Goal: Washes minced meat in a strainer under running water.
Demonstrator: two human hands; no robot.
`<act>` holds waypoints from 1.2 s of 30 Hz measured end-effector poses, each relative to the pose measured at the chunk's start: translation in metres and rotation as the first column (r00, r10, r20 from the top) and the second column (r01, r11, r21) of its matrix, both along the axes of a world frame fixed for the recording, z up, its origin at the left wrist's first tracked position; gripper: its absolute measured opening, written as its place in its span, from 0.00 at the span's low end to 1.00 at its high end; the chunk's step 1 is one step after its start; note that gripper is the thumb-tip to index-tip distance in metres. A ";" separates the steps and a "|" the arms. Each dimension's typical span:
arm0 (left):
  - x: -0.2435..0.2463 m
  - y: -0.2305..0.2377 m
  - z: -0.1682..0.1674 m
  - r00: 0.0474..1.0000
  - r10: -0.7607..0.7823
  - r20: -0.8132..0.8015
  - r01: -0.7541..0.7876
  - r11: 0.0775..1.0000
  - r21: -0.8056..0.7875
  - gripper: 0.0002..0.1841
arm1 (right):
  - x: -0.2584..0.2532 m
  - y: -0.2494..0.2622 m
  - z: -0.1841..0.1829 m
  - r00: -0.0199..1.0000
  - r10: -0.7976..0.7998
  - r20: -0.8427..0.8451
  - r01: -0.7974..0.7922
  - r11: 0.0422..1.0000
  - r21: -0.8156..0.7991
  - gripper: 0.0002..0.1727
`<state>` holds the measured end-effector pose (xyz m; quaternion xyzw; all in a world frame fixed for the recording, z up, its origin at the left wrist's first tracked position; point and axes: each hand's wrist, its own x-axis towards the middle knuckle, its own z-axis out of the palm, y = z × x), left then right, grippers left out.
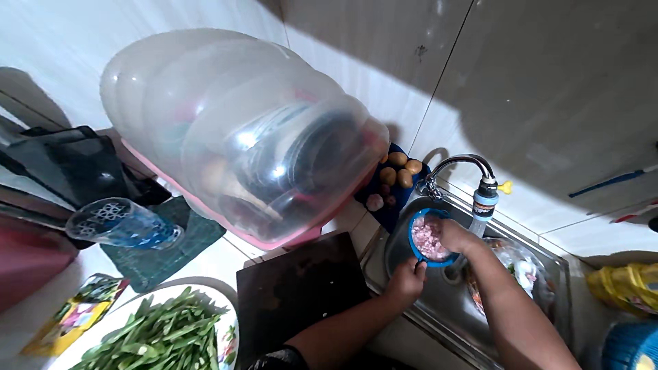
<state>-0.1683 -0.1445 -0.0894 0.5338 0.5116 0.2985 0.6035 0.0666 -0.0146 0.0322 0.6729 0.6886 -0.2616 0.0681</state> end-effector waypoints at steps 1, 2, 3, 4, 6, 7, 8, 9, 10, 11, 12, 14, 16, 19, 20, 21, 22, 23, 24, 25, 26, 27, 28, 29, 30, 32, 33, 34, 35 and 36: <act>0.000 0.000 0.000 1.000 -0.003 0.000 0.003 1.000 0.004 0.21 | 0.002 0.000 -0.004 0.998 -0.050 -0.038 0.049 0.998 -0.025 0.32; 0.000 0.000 0.000 1.000 -0.008 -0.002 0.008 1.000 0.007 0.20 | 0.003 0.000 -0.007 0.995 -0.089 -0.054 0.088 0.996 -0.033 0.31; -0.001 0.000 0.000 1.000 -0.014 -0.007 0.015 1.000 0.008 0.20 | 0.004 0.000 -0.011 0.993 -0.107 -0.053 0.106 0.994 -0.023 0.28; -0.001 0.000 0.001 1.000 -0.020 -0.014 0.020 1.000 0.010 0.20 | 0.005 0.000 -0.015 0.993 -0.106 -0.043 0.106 0.994 0.009 0.25; -0.002 0.000 0.002 0.999 -0.026 -0.022 0.027 0.999 0.017 0.20 | 0.007 0.001 -0.022 0.997 -0.076 -0.017 0.077 0.994 0.076 0.19; -0.001 0.000 0.001 0.999 -0.027 -0.027 0.027 0.999 0.023 0.20 | 0.008 0.002 -0.026 0.998 -0.061 -0.017 0.062 0.992 0.110 0.17; -0.001 0.000 -0.001 0.999 -0.025 -0.031 0.026 0.999 0.029 0.20 | 0.007 0.001 -0.027 0.998 -0.061 -0.032 0.064 0.989 0.132 0.16; 0.000 -0.001 -0.002 0.999 -0.024 -0.033 0.025 0.999 0.031 0.20 | 0.004 -0.001 -0.025 0.996 -0.074 -0.052 0.081 0.986 0.145 0.16; 0.000 -0.001 -0.003 0.999 -0.026 -0.038 0.027 0.999 0.032 0.20 | 0.000 -0.002 -0.021 0.992 -0.099 -0.076 0.110 0.983 0.150 0.16; 0.000 -0.001 -0.003 0.999 -0.028 -0.040 0.029 0.999 0.030 0.20 | -0.003 -0.003 -0.018 0.987 -0.128 -0.099 0.142 0.979 0.148 0.17; -0.001 -0.001 -0.003 0.999 -0.029 -0.037 0.030 0.999 0.028 0.20 | -0.004 -0.004 -0.017 0.981 -0.151 -0.118 0.168 0.974 0.151 0.18; -0.001 -0.001 0.000 0.999 -0.029 -0.028 0.029 0.999 0.014 0.21 | -0.004 -0.002 -0.016 0.975 -0.165 -0.151 0.189 0.968 0.162 0.21; -0.002 -0.001 -0.001 0.999 -0.027 -0.019 0.027 1.000 -0.005 0.21 | -0.003 -0.002 -0.013 0.973 -0.159 -0.169 0.187 0.968 0.167 0.24; -0.001 -0.001 -0.004 0.999 -0.016 -0.031 0.016 1.000 -0.010 0.22 | 0.001 0.001 -0.015 0.977 -0.176 -0.120 0.194 0.968 0.160 0.30; -0.001 -0.001 -0.004 0.999 -0.012 -0.036 0.012 1.000 -0.009 0.22 | 0.003 0.001 -0.017 0.978 -0.197 -0.072 0.205 0.967 0.152 0.30; 0.000 -0.001 -0.004 0.999 -0.008 -0.033 0.008 1.000 -0.011 0.22 | 0.005 0.001 -0.021 0.976 -0.217 -0.003 0.215 0.966 0.144 0.31; 0.000 -0.001 -0.003 1.000 -0.005 -0.028 0.005 1.000 -0.011 0.21 | 0.005 0.000 -0.020 0.970 -0.233 0.072 0.223 0.967 0.121 0.31; 0.000 -0.001 -0.003 1.000 -0.003 -0.022 0.003 1.000 -0.006 0.21 | 0.003 -0.002 -0.019 0.964 -0.228 0.137 0.217 0.972 0.096 0.30; -0.001 -0.001 -0.002 1.000 -0.005 -0.019 0.005 1.000 0.001 0.20 | 0.002 -0.004 -0.022 0.962 -0.203 0.182 0.192 0.978 0.080 0.30; -0.001 -0.001 -0.001 1.000 -0.009 -0.022 0.009 1.000 0.010 0.20 | 0.003 -0.003 -0.031 0.964 -0.176 0.199 0.162 0.983 0.082 0.30; -0.002 -0.001 0.000 1.000 -0.012 -0.028 0.012 1.000 0.018 0.20 | 0.003 -0.003 -0.040 0.971 -0.146 0.188 0.130 0.987 0.094 0.30; -0.002 -0.001 0.000 0.999 -0.014 -0.034 0.015 1.000 0.023 0.21 | 0.001 -0.003 -0.043 0.980 -0.113 0.165 0.098 0.990 0.101 0.30; -0.002 -0.001 -0.001 0.999 -0.013 -0.033 0.014 1.000 0.020 0.21 | 0.000 -0.002 -0.047 0.987 -0.072 0.143 0.057 0.992 0.111 0.29; -0.002 -0.001 -0.003 1.000 -0.011 -0.029 0.011 1.000 0.011 0.22 | 0.000 -0.001 -0.048 0.991 -0.025 0.129 0.010 0.993 0.114 0.29; -0.002 -0.001 -0.003 1.000 -0.009 -0.024 0.009 1.000 0.000 0.22 | -0.001 -0.002 -0.045 0.994 0.003 0.112 -0.015 0.994 0.113 0.30; -0.001 0.000 -0.002 1.000 0.000 -0.010 0.000 1.000 -0.019 0.22 | -0.004 -0.003 -0.032 0.998 -0.022 0.065 0.014 0.992 0.122 0.32; -0.001 0.000 0.000 1.000 0.005 -0.005 -0.005 1.000 -0.025 0.22 | -0.004 -0.002 -0.028 0.998 -0.051 0.048 0.044 0.990 0.138 0.31; -0.001 0.001 0.001 1.000 0.006 -0.008 -0.007 1.000 -0.023 0.22 | -0.004 -0.002 -0.027 0.996 -0.081 0.043 0.073 0.985 0.157 0.29; -0.001 0.001 0.002 1.000 0.009 -0.009 -0.009 1.000 -0.020 0.22 | -0.003 -0.001 -0.027 0.994 -0.101 0.044 0.093 0.981 0.168 0.29; -0.001 0.001 0.002 1.000 0.012 -0.009 -0.012 1.000 -0.018 0.22 | -0.003 -0.001 -0.026 0.992 -0.113 0.052 0.103 0.980 0.172 0.28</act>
